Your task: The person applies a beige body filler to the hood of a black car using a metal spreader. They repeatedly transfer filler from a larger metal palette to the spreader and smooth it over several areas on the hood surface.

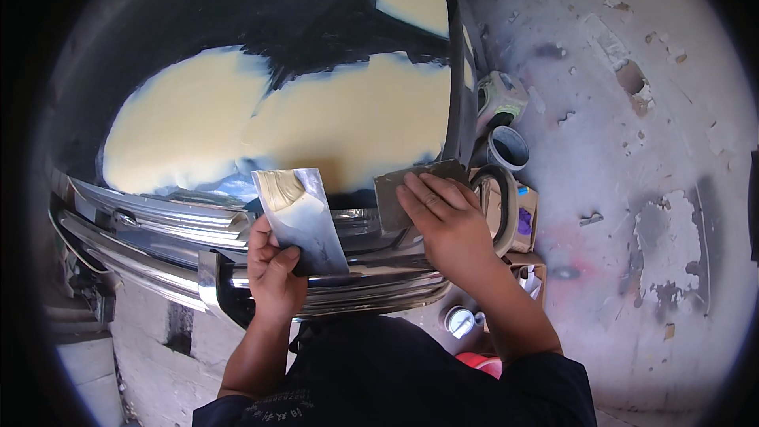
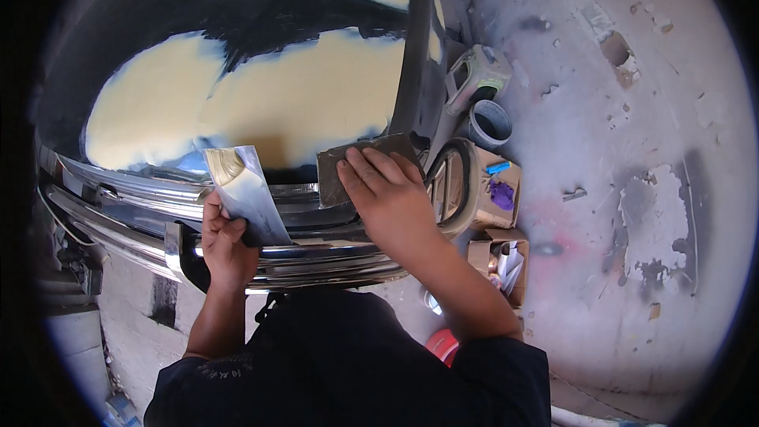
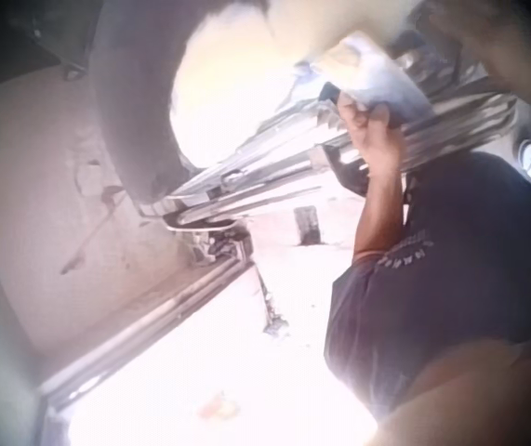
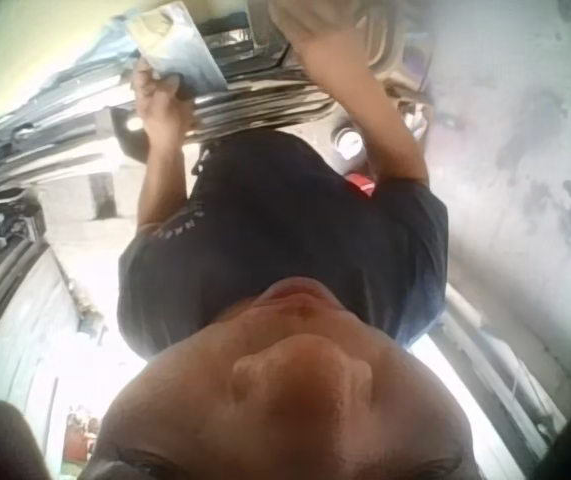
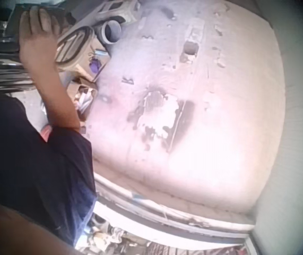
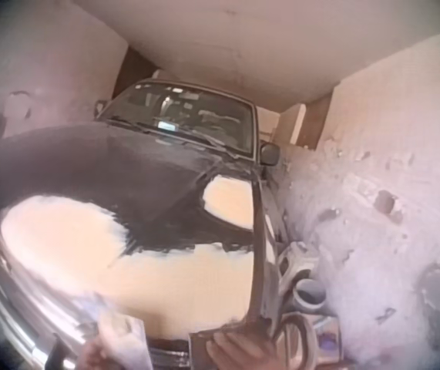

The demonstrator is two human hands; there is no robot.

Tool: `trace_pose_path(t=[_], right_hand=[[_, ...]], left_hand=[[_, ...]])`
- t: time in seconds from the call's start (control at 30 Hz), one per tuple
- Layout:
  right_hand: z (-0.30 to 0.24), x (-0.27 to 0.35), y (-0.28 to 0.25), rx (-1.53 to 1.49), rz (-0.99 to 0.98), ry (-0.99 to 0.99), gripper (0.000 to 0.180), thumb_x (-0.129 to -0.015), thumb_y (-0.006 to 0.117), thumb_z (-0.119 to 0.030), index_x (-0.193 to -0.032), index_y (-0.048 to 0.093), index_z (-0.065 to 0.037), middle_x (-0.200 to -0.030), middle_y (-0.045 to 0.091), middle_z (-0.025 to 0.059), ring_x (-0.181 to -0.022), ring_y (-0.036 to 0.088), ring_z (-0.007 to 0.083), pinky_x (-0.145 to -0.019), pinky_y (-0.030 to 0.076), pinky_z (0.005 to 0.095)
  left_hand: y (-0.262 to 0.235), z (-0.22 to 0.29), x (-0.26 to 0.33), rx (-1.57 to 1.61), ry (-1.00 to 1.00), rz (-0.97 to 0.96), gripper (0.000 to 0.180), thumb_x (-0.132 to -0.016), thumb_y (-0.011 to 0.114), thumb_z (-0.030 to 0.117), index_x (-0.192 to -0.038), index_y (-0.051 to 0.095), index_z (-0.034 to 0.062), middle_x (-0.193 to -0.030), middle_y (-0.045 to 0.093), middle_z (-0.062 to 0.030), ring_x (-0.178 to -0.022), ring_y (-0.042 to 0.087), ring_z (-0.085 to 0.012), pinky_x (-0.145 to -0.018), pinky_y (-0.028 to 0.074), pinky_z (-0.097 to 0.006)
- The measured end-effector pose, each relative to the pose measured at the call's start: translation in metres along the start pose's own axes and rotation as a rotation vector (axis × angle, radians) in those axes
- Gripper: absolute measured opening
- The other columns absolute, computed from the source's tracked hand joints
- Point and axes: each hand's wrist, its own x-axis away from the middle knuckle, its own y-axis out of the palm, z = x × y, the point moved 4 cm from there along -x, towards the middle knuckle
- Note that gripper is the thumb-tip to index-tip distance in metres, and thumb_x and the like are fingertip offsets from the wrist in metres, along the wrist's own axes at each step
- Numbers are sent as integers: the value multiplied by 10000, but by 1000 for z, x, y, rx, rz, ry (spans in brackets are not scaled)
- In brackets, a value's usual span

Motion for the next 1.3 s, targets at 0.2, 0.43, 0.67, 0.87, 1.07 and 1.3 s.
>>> trace_pose_path(t=[0.2,0.43,0.67,0.87,1.07,1.3], right_hand=[[-14,-1,-38,-267,101,38,427,-741,570,65,-1166,579,35,-1199,600,194,-1102,585,341,-935,462,423],[-55,-13,-50,-696,270,-98,498,-720,541,118,-1216,533,72,-1251,551,250,-1206,513,403,-992,442,434],[45,-69,-39,-161,202,52,435,-740,529,82,-1158,607,-12,-1177,614,157,-1092,559,346,-943,447,412],[144,-127,12,-40,39,146,378,-804,495,13,-1152,625,-61,-1152,632,119,-1027,576,330,-885,473,398],[129,-157,34,-120,-78,137,367,-823,490,4,-1159,621,-65,-1148,632,123,-1038,562,326,-894,464,393],[75,-147,29,-201,-89,27,340,-844,522,-6,-1176,595,-26,-1191,607,141,-1086,530,341,-943,437,392]], left_hand=[[38,10,5,121,-8,76,517,-786,483,-1,-1295,402,30,-1206,548,-105,-1144,512,-218,-1039,355,-395],[90,32,-8,304,104,18,504,-827,504,-27,-1312,367,-9,-1244,554,-137,-1162,505,-210,-1038,350,-376],[64,69,-13,216,297,71,570,-827,506,-18,-1365,317,-16,-1269,534,-145,-1212,484,-246,-1064,329,-403],[20,54,-2,148,244,144,547,-825,523,-18,-1343,351,21,-1248,538,-128,-1192,492,-242,-1057,335,-421],[2,53,6,125,241,152,522,-830,540,4,-1324,374,27,-1254,529,-125,-1180,499,-241,-1042,357,-415],[-2,56,5,146,236,151,541,-826,525,-17,-1339,362,28,-1258,534,-133,-1193,497,-254,-1057,343,-426]])
